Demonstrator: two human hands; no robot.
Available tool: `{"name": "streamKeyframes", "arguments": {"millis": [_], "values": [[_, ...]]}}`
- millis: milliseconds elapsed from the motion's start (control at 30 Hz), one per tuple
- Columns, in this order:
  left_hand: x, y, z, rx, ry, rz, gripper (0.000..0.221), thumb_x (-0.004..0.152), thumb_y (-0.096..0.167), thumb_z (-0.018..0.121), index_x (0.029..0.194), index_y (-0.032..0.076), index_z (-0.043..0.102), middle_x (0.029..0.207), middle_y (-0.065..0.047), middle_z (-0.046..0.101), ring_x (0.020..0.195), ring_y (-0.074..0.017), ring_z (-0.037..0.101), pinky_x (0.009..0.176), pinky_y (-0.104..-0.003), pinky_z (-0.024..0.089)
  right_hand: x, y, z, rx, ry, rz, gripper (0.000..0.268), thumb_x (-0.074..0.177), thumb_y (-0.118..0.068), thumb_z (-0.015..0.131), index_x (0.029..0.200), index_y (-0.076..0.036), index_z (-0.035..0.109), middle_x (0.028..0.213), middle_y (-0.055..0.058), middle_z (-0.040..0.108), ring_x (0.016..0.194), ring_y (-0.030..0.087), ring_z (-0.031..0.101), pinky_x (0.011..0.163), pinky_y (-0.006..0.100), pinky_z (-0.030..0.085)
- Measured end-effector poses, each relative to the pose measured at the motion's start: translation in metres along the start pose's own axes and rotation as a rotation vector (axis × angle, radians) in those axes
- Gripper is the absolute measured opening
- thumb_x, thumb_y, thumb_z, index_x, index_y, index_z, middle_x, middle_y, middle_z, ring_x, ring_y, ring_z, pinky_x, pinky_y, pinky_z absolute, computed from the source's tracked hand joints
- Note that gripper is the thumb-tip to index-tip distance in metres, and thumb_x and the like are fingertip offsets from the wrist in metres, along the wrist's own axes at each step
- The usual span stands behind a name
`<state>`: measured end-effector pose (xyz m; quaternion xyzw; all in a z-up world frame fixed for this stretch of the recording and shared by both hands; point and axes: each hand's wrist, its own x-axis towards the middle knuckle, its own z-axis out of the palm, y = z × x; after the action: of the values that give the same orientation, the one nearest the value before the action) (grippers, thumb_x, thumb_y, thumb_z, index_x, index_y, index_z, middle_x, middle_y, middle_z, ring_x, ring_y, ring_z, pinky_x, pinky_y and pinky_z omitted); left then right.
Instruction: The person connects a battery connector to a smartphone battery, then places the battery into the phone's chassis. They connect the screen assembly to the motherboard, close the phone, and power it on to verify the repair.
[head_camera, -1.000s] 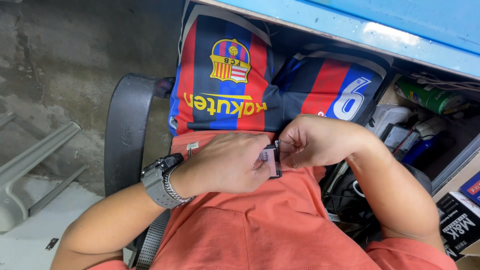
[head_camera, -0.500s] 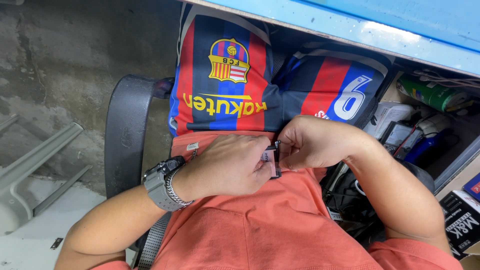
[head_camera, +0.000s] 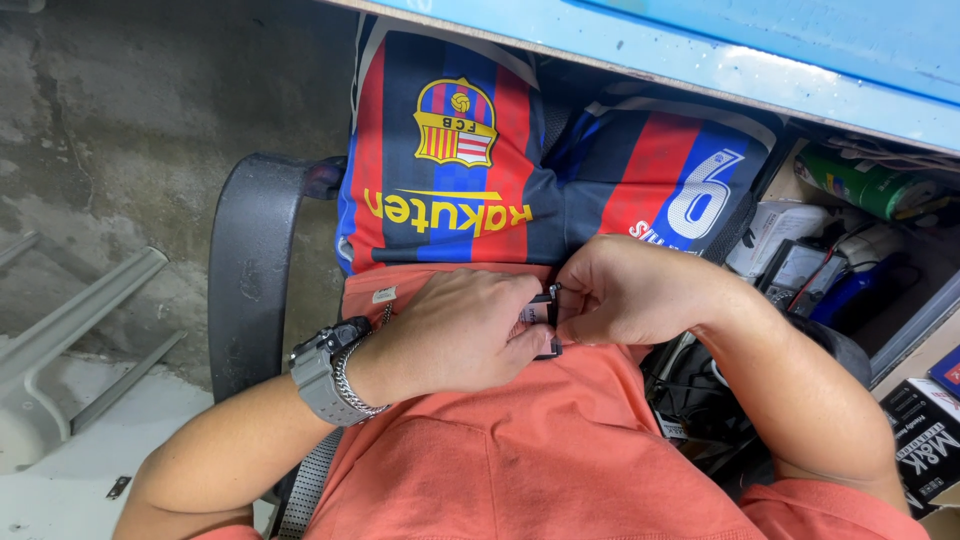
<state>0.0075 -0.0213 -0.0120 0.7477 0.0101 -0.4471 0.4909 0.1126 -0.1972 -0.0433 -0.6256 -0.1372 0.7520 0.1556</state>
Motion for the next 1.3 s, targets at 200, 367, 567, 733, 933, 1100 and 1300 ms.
{"name": "streamKeyframes", "arguments": {"millis": [200,367,567,733,933,1100,1300], "values": [[0.000,-0.005,0.008,-0.003,0.050,0.008,0.033,0.089,0.037,0.061,0.082,0.005,0.061,0.073,-0.020,0.065,0.085,-0.0496,0.070,0.067,-0.056,0.055,-0.008,-0.007,0.002,-0.084,0.020,0.015,0.012,0.070,-0.019,0.081,0.076,-0.009,0.083,0.057,0.004,0.072,0.059,0.016,0.068,0.057,0.031,0.057],[0.000,-0.010,0.014,0.004,0.111,-0.011,0.029,0.085,0.038,0.063,0.080,0.010,0.064,0.067,-0.013,0.064,0.078,-0.0447,0.071,0.063,-0.051,0.055,-0.021,-0.018,0.000,-0.092,0.074,0.093,0.012,0.069,-0.021,0.081,0.077,-0.012,0.084,0.058,0.002,0.073,0.060,0.016,0.070,0.059,0.029,0.056],[-0.011,-0.001,0.004,-0.037,0.201,0.017,0.025,0.086,0.030,0.064,0.084,0.005,0.068,0.068,-0.020,0.066,0.078,-0.0495,0.069,0.063,-0.054,0.054,-0.044,-0.023,-0.015,-0.116,0.181,0.195,0.017,0.069,-0.025,0.083,0.076,-0.009,0.084,0.060,0.008,0.074,0.064,0.022,0.072,0.063,0.033,0.056],[-0.016,-0.017,0.011,-0.051,0.331,0.122,0.027,0.088,0.033,0.064,0.086,0.006,0.065,0.065,-0.021,0.059,0.077,-0.0508,0.065,0.060,-0.052,0.050,-0.048,0.012,0.010,0.137,0.278,-0.124,0.026,0.065,-0.016,0.087,0.091,-0.010,0.086,0.065,0.011,0.083,0.065,0.016,0.078,0.062,0.030,0.061],[-0.014,-0.025,0.022,-0.003,0.458,0.293,0.033,0.095,0.037,0.057,0.101,0.005,0.062,0.074,-0.011,0.056,0.088,-0.0410,0.063,0.070,-0.047,0.048,-0.038,0.022,0.051,0.388,0.573,-0.529,0.011,0.080,-0.011,0.082,0.089,-0.006,0.082,0.063,0.004,0.082,0.061,0.010,0.078,0.059,0.023,0.061],[-0.008,-0.021,0.025,0.000,0.555,0.343,0.031,0.098,0.031,0.055,0.110,0.003,0.056,0.082,-0.010,0.050,0.089,-0.0425,0.056,0.073,-0.046,0.045,-0.039,0.007,0.059,0.292,0.879,-0.562,0.005,0.080,-0.008,0.080,0.084,-0.012,0.081,0.061,0.001,0.077,0.061,0.012,0.075,0.066,0.024,0.060],[-0.012,-0.010,0.030,-0.044,0.564,0.199,0.029,0.090,0.031,0.057,0.103,0.006,0.051,0.097,-0.011,0.055,0.095,-0.0322,0.051,0.081,-0.048,0.038,-0.035,0.016,0.079,0.128,1.014,-0.644,0.004,0.085,-0.005,0.075,0.082,-0.008,0.073,0.081,0.005,0.077,0.076,0.013,0.077,0.071,0.021,0.059]]}}
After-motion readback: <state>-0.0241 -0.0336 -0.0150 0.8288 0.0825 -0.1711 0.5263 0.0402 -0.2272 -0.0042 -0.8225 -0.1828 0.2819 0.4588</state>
